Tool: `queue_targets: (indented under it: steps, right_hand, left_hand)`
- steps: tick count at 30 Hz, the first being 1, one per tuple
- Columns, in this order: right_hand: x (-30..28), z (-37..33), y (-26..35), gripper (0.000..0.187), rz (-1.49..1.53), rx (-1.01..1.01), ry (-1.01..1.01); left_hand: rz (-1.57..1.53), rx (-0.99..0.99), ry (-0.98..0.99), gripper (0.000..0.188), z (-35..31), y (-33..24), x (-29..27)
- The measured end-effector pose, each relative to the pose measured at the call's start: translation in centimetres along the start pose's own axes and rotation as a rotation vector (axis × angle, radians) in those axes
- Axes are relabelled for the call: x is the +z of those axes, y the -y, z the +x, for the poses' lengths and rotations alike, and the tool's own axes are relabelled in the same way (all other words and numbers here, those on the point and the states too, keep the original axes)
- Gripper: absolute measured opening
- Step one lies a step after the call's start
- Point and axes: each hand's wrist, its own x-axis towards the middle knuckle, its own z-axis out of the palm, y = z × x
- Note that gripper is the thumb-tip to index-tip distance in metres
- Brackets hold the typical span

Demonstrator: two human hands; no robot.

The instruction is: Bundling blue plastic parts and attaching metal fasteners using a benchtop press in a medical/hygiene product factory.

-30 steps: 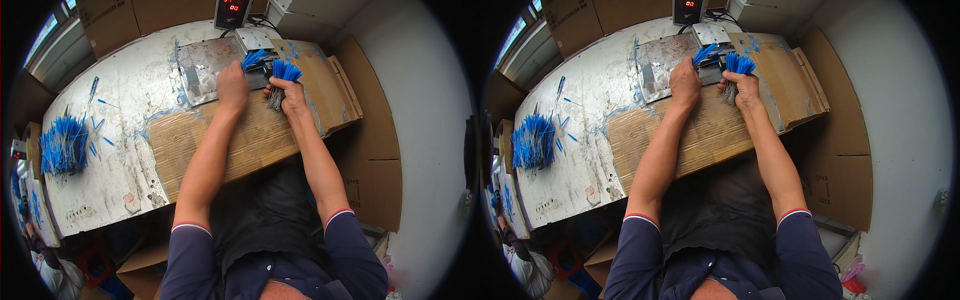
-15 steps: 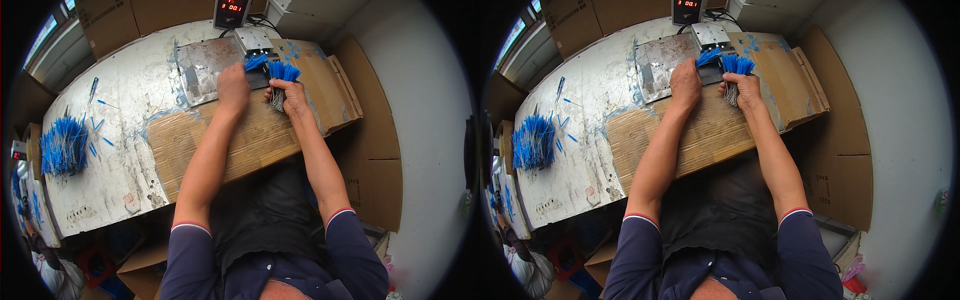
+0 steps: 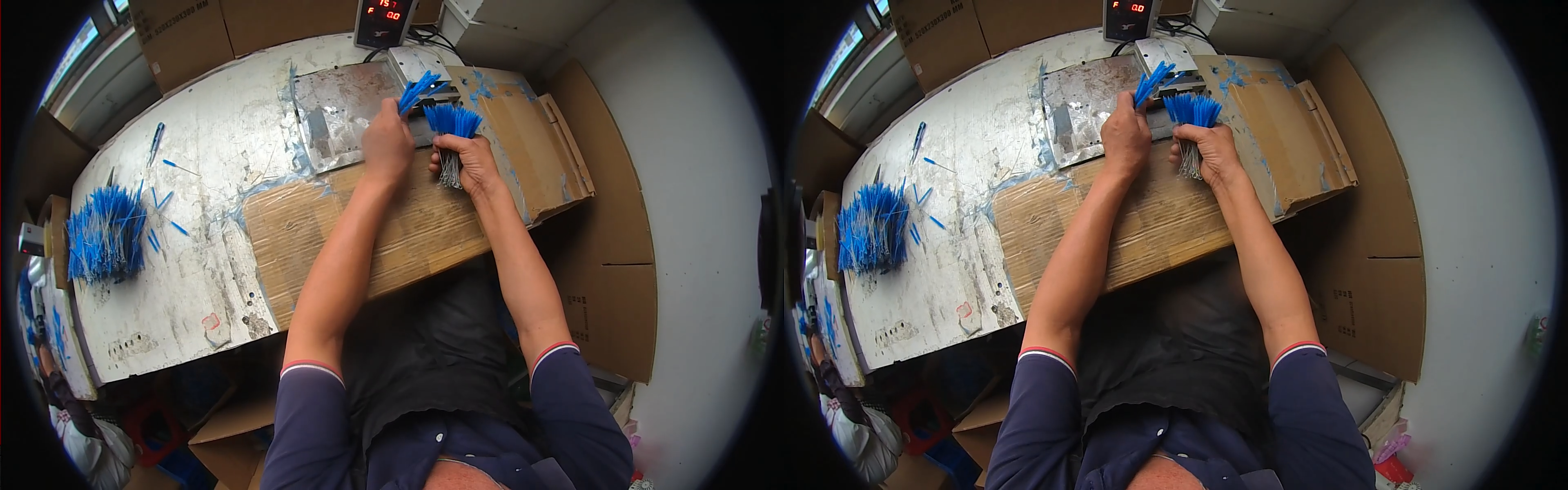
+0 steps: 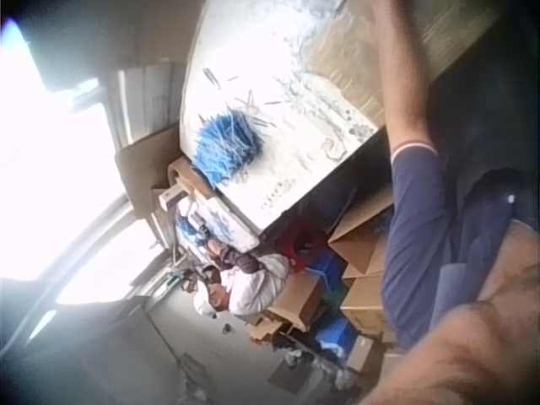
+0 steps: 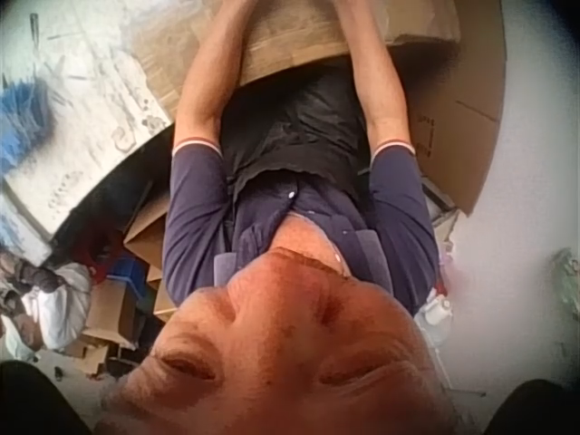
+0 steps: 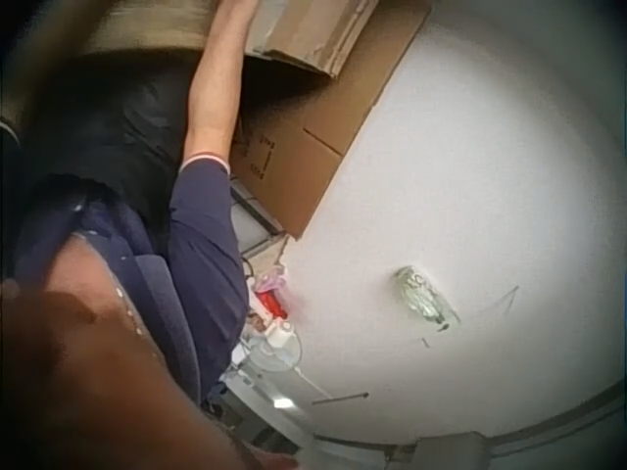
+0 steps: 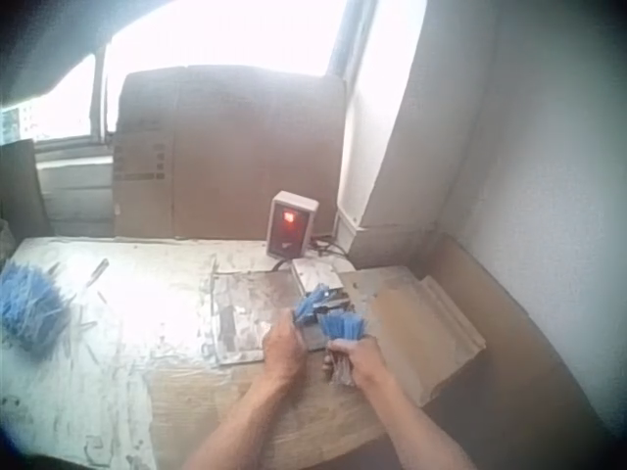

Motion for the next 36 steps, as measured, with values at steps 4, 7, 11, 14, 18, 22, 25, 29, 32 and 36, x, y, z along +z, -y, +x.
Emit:
queue_targets:
  steps: [4, 7, 11, 14, 18, 22, 25, 29, 32, 36]
  right_hand:
    - [0.5, -0.3, -0.4, 0.013, -0.057, 0.013, 0.095]
    - [0.3, -0.4, -0.8, 0.014, -0.014, -0.004, 0.096]
    - [0.9, -1.1, -1.4, 0.014, 0.087, -0.037, 0.024]
    - [0.7, -1.2, -1.5, 0.013, 0.114, -0.054, 0.064]
    - [0.2, -0.6, -1.6, 0.019, 0.168, 0.016, 0.064]
    - [0.4, -0.6, -1.8, 0.015, 0.22, 0.037, 0.047]
    - [0.9, -1.1, -1.8, 0.014, 0.175, 0.001, 0.037]
    - [0.1, -0.8, -1.7, 0.015, 0.204, -0.013, 0.037]
    - [0.5, -0.8, -1.4, 0.014, 0.185, -0.045, -0.003]
    - [0.3, 0.0, -1.1, 0.023, 0.145, -0.072, -0.035]
  left_hand:
    - [-0.112, 0.001, 0.045, 0.013, -0.3, -0.3, 0.3]
    - [-0.149, 0.025, 0.026, 0.013, -0.2, -0.3, 0.4]
    - [-0.211, 0.008, 0.053, 0.014, -0.3, -0.3, 0.4]
    - [-0.228, -0.001, 0.07, 0.015, -0.4, -0.9, 0.2]
    - [-0.229, 0.044, 0.04, 0.014, -0.4, -1.0, 0.3]
    - [-0.233, 0.052, 0.026, 0.013, -0.5, -0.8, 0.5]
    - [-0.246, 0.057, 0.013, 0.012, -0.3, -0.7, 0.4]
    - [-0.242, 0.046, 0.025, 0.01, -0.3, -0.9, 0.6]
    - [-0.172, 0.076, 0.007, 0.009, -0.4, 0.0, 0.7]
    - [-0.2, 0.052, -0.002, 0.008, -0.4, 0.0, 0.8]
